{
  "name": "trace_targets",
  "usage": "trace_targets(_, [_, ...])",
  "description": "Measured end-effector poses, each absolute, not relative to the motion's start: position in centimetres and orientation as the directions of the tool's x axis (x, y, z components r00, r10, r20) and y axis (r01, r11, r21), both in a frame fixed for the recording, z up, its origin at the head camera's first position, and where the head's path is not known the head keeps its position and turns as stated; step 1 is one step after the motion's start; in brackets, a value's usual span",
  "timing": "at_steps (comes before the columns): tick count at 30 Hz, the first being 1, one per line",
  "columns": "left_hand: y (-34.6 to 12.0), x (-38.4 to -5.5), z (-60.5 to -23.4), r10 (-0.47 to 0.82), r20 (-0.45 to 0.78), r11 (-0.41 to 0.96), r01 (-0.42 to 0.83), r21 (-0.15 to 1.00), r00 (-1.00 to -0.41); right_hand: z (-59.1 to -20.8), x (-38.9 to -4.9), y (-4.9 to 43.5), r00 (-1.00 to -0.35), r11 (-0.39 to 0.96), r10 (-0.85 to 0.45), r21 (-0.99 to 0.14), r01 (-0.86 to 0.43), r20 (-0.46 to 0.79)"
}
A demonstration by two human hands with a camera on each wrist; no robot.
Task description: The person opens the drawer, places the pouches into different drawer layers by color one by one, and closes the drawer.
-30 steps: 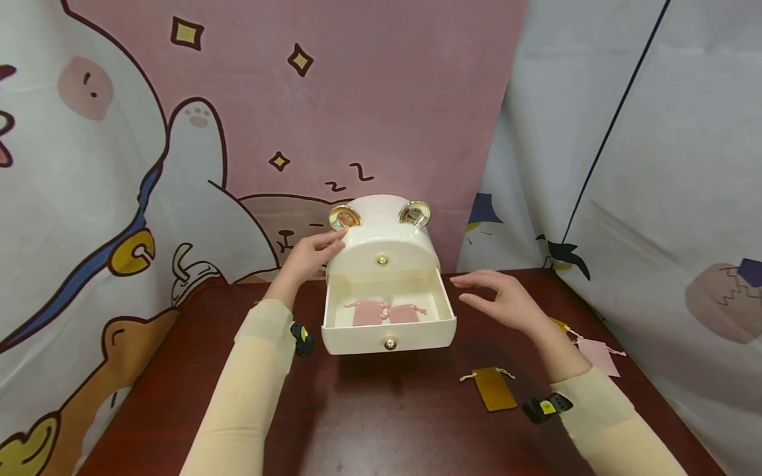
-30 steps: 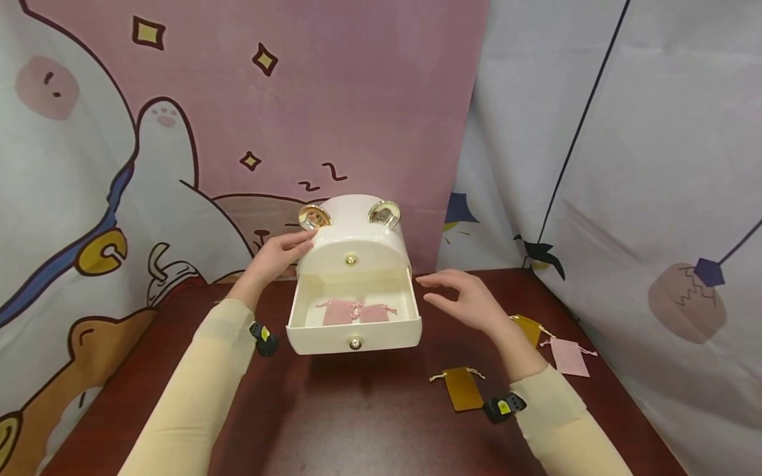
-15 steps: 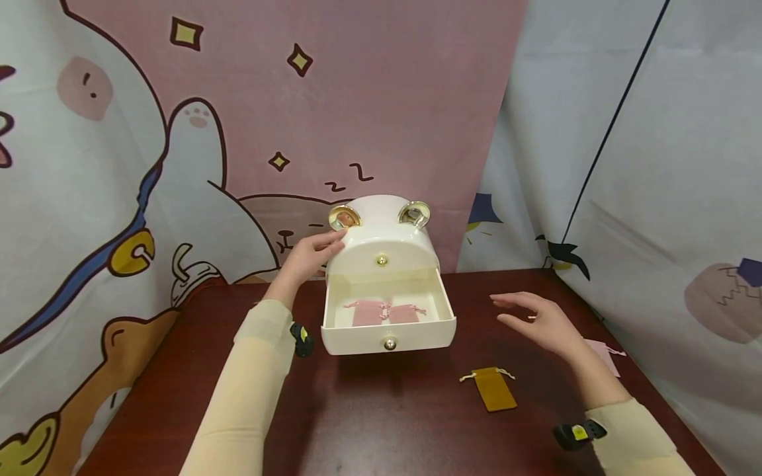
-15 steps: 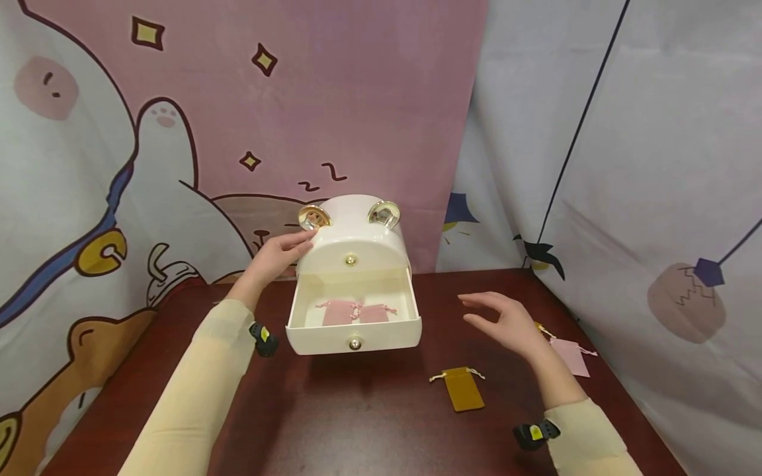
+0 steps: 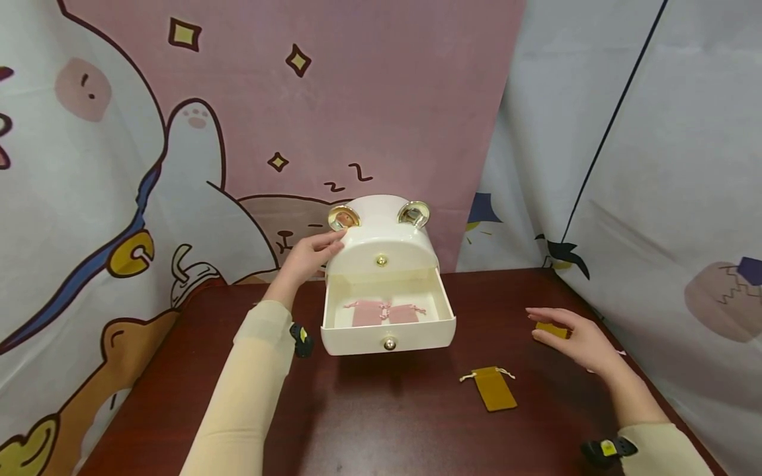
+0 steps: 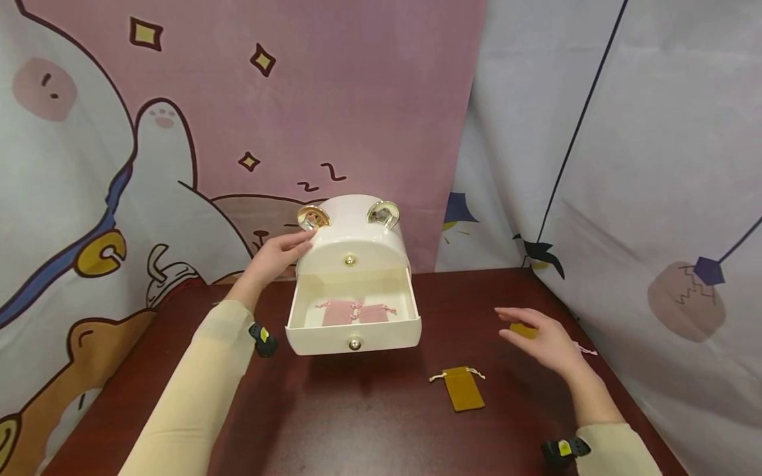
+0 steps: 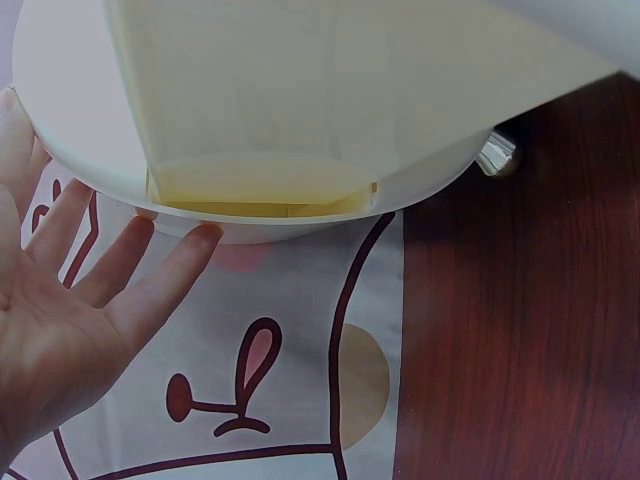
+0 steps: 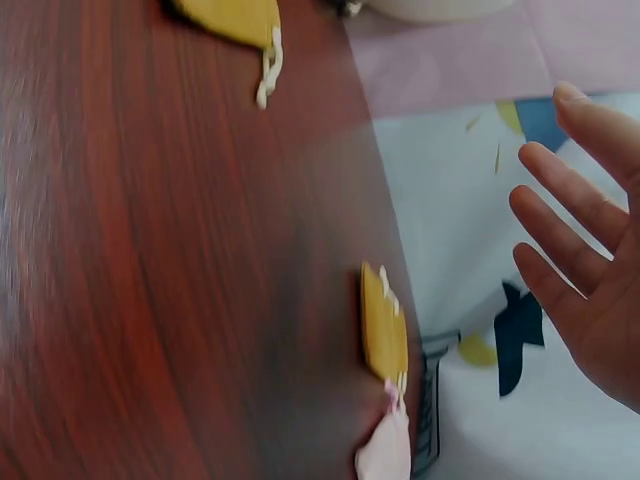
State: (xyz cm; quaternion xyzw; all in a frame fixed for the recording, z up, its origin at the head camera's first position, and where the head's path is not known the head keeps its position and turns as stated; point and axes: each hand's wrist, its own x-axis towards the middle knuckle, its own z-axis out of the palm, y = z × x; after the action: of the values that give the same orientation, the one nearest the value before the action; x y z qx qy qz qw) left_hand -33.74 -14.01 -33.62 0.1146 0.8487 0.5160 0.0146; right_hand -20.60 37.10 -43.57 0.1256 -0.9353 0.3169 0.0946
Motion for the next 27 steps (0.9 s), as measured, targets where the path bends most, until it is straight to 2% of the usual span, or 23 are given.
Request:
trace_targets(5, [-14.0, -33.7, -33.6, 0.208, 0.091, 0.439, 0.177, 0.881, -0.974, -43.8, -20.2, 39.2, -0.955, 0.773, -0.170, -0.568, -0.283, 0.245])
trace_targets(12, [-13.9, -33.6, -33.5, 0.205, 0.089, 0.441, 0.173, 0.881, -0.975, -44.0, -20.1, 42.0, -0.978, 0.780, -0.123, -0.593, -0.201, 0.170])
trace_targets(20, [-13.9, -33.7, -33.6, 0.204, 0.091, 0.444, 0.174, 0.879, -0.975, -45.4, -20.3, 45.3, -0.957, 0.746, -0.158, -0.606, -0.276, 0.242])
trace_targets(27, [-14.0, -33.6, -33.6, 0.204, 0.093, 0.442, 0.177, 0.879, -0.975, -46.2, -20.5, 47.0, -0.968, 0.770, -0.154, -0.589, -0.244, 0.199])
